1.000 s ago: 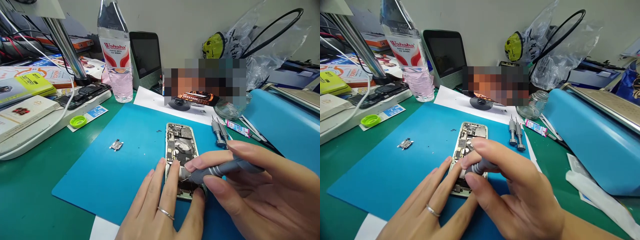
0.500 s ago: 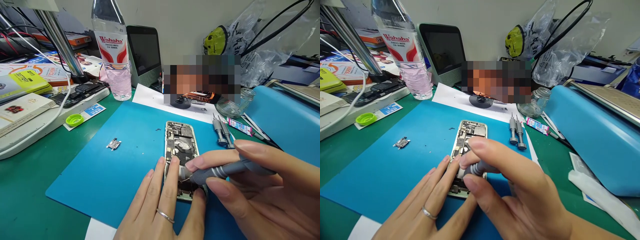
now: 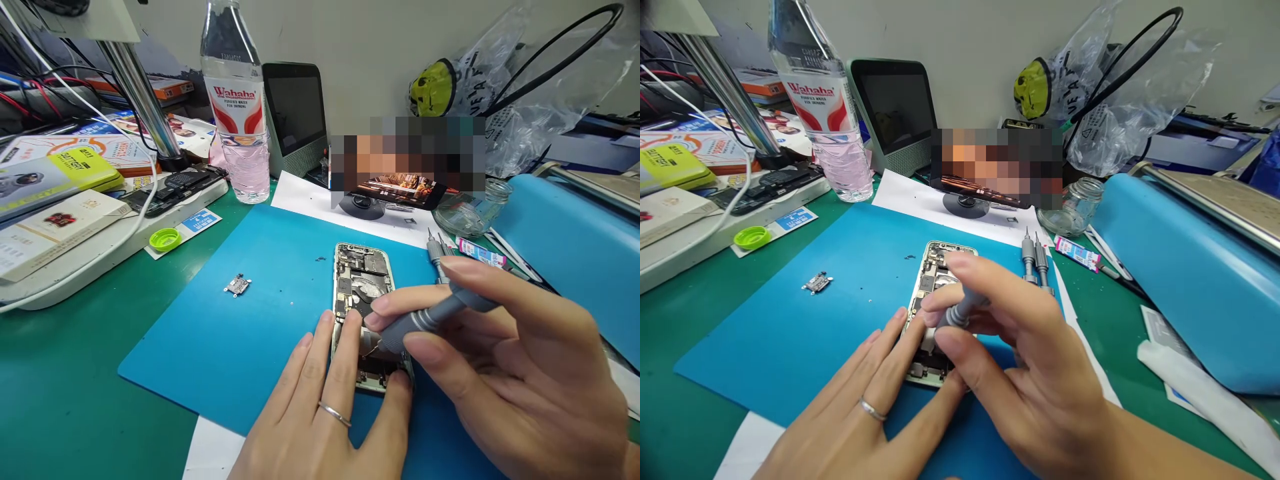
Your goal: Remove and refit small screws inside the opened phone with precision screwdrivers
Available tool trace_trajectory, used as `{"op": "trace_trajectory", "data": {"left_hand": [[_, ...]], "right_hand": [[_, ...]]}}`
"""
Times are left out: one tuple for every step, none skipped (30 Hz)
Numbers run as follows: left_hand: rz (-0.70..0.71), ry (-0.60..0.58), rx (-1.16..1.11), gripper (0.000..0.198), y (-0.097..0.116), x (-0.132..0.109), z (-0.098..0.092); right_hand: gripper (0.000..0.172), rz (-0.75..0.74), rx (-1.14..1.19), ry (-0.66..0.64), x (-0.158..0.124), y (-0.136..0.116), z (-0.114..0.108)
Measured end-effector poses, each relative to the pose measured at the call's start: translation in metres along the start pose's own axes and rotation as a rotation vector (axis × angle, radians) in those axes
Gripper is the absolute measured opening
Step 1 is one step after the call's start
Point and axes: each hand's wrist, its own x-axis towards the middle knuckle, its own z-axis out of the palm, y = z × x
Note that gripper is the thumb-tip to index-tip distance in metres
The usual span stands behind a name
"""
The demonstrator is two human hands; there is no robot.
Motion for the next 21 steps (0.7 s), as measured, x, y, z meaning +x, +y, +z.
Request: {"op": "trace_trajectory", "data": {"left_hand": [[-0.015,0.012,-0.002,0.064,0.002,-0.001,0.003],[-0.029,0.018,-0.007,0.068,0.003,-0.001,0.004],[-0.038,0.014,-0.011,0.072,0.003,-0.001,0.005],[-0.036,0.003,-0.012,0.076,0.004,0.0,0.005],[-0.026,-0.015,-0.006,0.079,0.003,0.0,0.003],[-0.01,-0.035,0.005,0.082,0.001,0.001,0.002],[0.01,-0.054,0.02,0.083,-0.001,0.002,0.0],[0.035,-0.069,0.035,0.084,-0.003,0.003,-0.003],[0.066,-0.083,0.048,0.083,-0.006,0.003,-0.005],[0.098,-0.097,0.058,0.081,-0.008,0.004,-0.006],[0.128,-0.109,0.062,0.078,-0.01,0.004,-0.007],[0.151,-0.115,0.062,0.074,-0.012,0.003,-0.008],[0.162,-0.115,0.058,0.068,-0.014,0.003,-0.009],[0.161,-0.108,0.049,0.063,-0.015,0.003,-0.009],[0.152,-0.102,0.034,0.058,-0.016,0.003,-0.008],[0.143,-0.099,0.015,0.054,-0.016,0.003,-0.008],[0.137,-0.105,-0.006,0.052,-0.017,0.003,-0.007],[0.138,-0.119,-0.024,0.053,-0.019,0.004,-0.006],[0.159,-0.127,-0.041,0.057,-0.02,0.005,-0.005],[0.193,-0.128,-0.049,0.062,-0.022,0.005,-0.003],[0.233,-0.118,-0.047,0.066,-0.024,0.006,-0.002]], "right_hand": [[0.071,0.009,0.022,0.015,0.001,0.0,0.002],[0.068,0.025,0.042,0.029,0.002,-0.001,0.004],[0.067,0.044,0.055,0.037,0.002,0.0,0.005],[0.065,0.056,0.057,0.044,0.001,0.0,0.005],[0.066,0.055,0.048,0.051,0.0,0.001,0.004],[0.068,0.044,0.029,0.053,-0.001,0.002,0.003],[0.072,0.016,0.006,0.044,-0.003,0.003,0.001],[0.076,-0.022,-0.02,0.017,-0.005,0.004,-0.001],[0.08,-0.062,-0.045,-0.022,-0.006,0.005,-0.003],[0.085,-0.1,-0.064,-0.069,-0.006,0.006,-0.005],[0.088,-0.14,-0.076,-0.116,-0.005,0.006,-0.007],[0.089,-0.174,-0.088,-0.153,-0.003,0.006,-0.008],[0.089,-0.207,-0.097,-0.177,0.0,0.004,-0.008],[0.088,-0.236,-0.105,-0.186,0.004,0.003,-0.008],[0.084,-0.263,-0.108,-0.185,0.008,0.001,-0.006],[0.081,-0.282,-0.111,-0.181,0.011,0.0,-0.004],[0.076,-0.299,-0.116,-0.177,0.014,-0.002,-0.001],[0.073,-0.321,-0.122,-0.174,0.017,-0.004,0.001],[0.07,-0.343,-0.13,-0.177,0.018,-0.005,0.003],[0.067,-0.354,-0.138,-0.182,0.018,-0.006,0.004],[0.066,-0.36,-0.142,-0.188,0.017,-0.006,0.005]]}}
